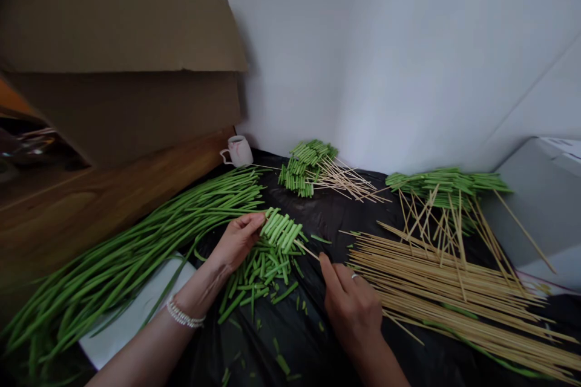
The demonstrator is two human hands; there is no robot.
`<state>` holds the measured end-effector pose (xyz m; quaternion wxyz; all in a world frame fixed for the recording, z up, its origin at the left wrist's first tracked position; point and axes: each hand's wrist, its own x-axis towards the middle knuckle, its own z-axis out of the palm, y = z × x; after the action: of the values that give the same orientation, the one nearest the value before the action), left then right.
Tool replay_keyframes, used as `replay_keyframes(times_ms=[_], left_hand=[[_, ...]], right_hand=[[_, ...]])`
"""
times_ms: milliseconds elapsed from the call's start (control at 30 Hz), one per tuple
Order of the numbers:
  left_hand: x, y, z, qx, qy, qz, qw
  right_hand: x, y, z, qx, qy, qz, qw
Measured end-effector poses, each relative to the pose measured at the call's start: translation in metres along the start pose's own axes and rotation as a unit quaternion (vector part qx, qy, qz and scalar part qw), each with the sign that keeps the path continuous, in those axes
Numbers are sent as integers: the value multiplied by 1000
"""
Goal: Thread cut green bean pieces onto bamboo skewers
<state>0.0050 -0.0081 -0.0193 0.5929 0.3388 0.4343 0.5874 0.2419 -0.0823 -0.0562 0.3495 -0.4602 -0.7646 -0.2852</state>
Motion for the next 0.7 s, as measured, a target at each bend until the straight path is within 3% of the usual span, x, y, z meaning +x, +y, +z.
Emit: replay_keyframes(times_ms=[533,700], left_hand=[[-4,-3,0,-49,-23,-61,997],[-7,-1,4,5,-60,-46,997]], right_hand=[[0,-3,2,19,-7,6,1000],[1,-1,3,26,-12,-3,1000]])
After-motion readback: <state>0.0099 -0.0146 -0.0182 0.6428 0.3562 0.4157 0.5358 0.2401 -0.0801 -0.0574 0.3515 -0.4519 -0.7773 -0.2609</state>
